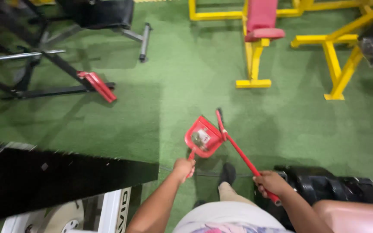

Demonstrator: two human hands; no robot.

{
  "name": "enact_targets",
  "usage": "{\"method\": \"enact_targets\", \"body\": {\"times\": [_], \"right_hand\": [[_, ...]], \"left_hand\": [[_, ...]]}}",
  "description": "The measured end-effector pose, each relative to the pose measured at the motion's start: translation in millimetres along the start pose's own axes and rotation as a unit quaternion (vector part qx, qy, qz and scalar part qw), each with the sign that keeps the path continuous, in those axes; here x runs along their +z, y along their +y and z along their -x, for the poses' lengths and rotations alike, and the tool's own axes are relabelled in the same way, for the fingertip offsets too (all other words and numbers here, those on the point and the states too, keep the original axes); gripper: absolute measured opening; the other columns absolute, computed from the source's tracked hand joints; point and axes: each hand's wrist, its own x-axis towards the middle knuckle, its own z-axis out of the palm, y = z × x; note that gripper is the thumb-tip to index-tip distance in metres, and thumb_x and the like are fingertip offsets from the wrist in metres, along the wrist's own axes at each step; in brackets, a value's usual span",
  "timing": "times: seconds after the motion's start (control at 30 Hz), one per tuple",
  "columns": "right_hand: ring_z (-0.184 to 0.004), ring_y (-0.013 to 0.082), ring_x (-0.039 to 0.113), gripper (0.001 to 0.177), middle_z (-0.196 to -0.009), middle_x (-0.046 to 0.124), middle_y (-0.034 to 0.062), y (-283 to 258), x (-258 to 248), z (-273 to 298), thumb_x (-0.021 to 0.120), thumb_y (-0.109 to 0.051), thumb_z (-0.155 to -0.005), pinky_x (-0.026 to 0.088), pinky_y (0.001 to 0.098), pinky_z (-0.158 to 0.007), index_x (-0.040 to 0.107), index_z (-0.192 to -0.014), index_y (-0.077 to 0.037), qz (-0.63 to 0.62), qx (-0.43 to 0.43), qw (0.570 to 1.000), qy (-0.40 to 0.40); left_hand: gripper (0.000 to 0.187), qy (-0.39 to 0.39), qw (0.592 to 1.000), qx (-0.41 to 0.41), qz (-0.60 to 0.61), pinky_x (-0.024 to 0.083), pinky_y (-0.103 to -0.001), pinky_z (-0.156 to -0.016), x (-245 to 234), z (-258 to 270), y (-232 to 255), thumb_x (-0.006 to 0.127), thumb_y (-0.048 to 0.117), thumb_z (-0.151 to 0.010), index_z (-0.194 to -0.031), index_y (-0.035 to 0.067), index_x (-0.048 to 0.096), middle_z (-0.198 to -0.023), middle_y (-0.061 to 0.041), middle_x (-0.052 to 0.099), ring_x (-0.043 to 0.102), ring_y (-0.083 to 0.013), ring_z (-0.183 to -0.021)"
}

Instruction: Sweeping the gym floor using a small broom and dustpan.

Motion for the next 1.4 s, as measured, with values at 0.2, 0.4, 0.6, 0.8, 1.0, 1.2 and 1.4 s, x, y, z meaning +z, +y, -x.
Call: {"method": "enact_targets", "body": {"times": [0.2, 0.4, 0.6, 0.8, 1.0, 1.2, 1.4], "right_hand": [[-0.048, 0.0152, 0.046, 0.031, -0.067, 0.051, 0.0044, -28, -48, -32, 0.066, -0.008, -0.092, 0.039, 0.0326, -0.040, 0.063, -0.122, -0.001, -0.023, 0.026, 0.999, 0.002], [-0.050, 0.0197, 0.051, 0.055, -0.070, 0.058, 0.0093, -60, -127, -59, 0.068, -0.006, -0.088, 0.044, 0.0332, -0.044, 0.054, -0.142, -0.010, 0.103, 0.028, 0.993, 0.051], [-0.052, 0.0189, 0.055, 0.024, -0.073, 0.067, 0.0078, -65, -265, -136, 0.067, -0.011, -0.090, 0.045, 0.0327, -0.044, 0.074, -0.108, 0.003, 0.105, 0.015, 0.983, 0.151], [-0.051, 0.0218, 0.051, 0.018, -0.070, 0.058, 0.0116, -43, -306, -249, 0.064, -0.013, -0.095, 0.036, 0.0374, -0.042, 0.060, -0.088, 0.003, -0.001, 0.032, 0.988, 0.148], [-0.062, 0.0262, 0.072, 0.014, -0.070, 0.072, 0.0133, -69, -98, -229, 0.077, -0.015, -0.080, 0.056, 0.0409, -0.055, 0.074, -0.082, -0.001, 0.343, 0.076, 0.930, 0.109], [-0.052, 0.0237, 0.065, 0.018, -0.063, 0.067, 0.0130, -84, -128, -209, 0.067, -0.019, -0.085, 0.051, 0.0377, -0.053, 0.071, -0.085, -0.001, 0.380, -0.081, 0.921, -0.002], [-0.044, 0.0145, 0.050, 0.026, -0.059, 0.055, 0.0047, -160, -225, -34, 0.067, -0.008, -0.086, 0.043, 0.0295, -0.042, 0.068, -0.112, -0.013, 0.076, 0.030, 0.994, -0.079]], "left_hand": [[0.025, 0.025, 0.999, -0.029, -0.036, 0.042, -0.037, -0.039, 54, -46, 45, 0.065, 0.017, -0.094, -0.074, 0.001, 0.063, -0.058, -0.009, 0.060, 0.053, -0.0208, -0.042], [0.027, 0.023, 0.994, -0.055, -0.093, 0.039, -0.039, -0.037, 99, -127, 62, 0.062, 0.020, -0.095, -0.074, 0.004, 0.063, -0.057, -0.009, 0.059, 0.050, -0.0214, -0.040], [0.038, 0.029, 0.993, -0.058, -0.098, 0.039, -0.040, -0.036, 133, -157, 110, 0.059, 0.030, -0.100, -0.074, 0.002, 0.059, -0.057, -0.011, 0.057, 0.052, -0.0220, -0.040], [0.031, 0.022, 0.977, -0.048, -0.205, 0.044, -0.041, -0.038, 142, -169, 125, 0.059, 0.021, -0.095, -0.070, 0.002, 0.064, -0.054, -0.010, 0.060, 0.056, -0.0228, -0.040], [0.037, 0.054, 0.984, -0.011, -0.170, 0.046, -0.038, -0.040, 168, -127, 159, 0.059, 0.021, -0.094, -0.062, 0.003, 0.064, -0.053, -0.010, 0.063, 0.059, -0.0205, -0.041], [0.055, 0.021, 0.962, -0.017, -0.270, 0.042, -0.040, -0.040, 168, -139, 166, 0.056, 0.035, -0.097, -0.051, 0.004, 0.059, -0.047, -0.011, 0.056, 0.053, -0.0243, -0.038], [0.028, -0.015, 0.983, -0.086, -0.159, 0.044, -0.038, -0.041, 205, -138, 182, 0.063, 0.018, -0.095, -0.069, 0.009, 0.066, -0.055, -0.008, 0.062, 0.056, -0.0204, -0.044]]}}
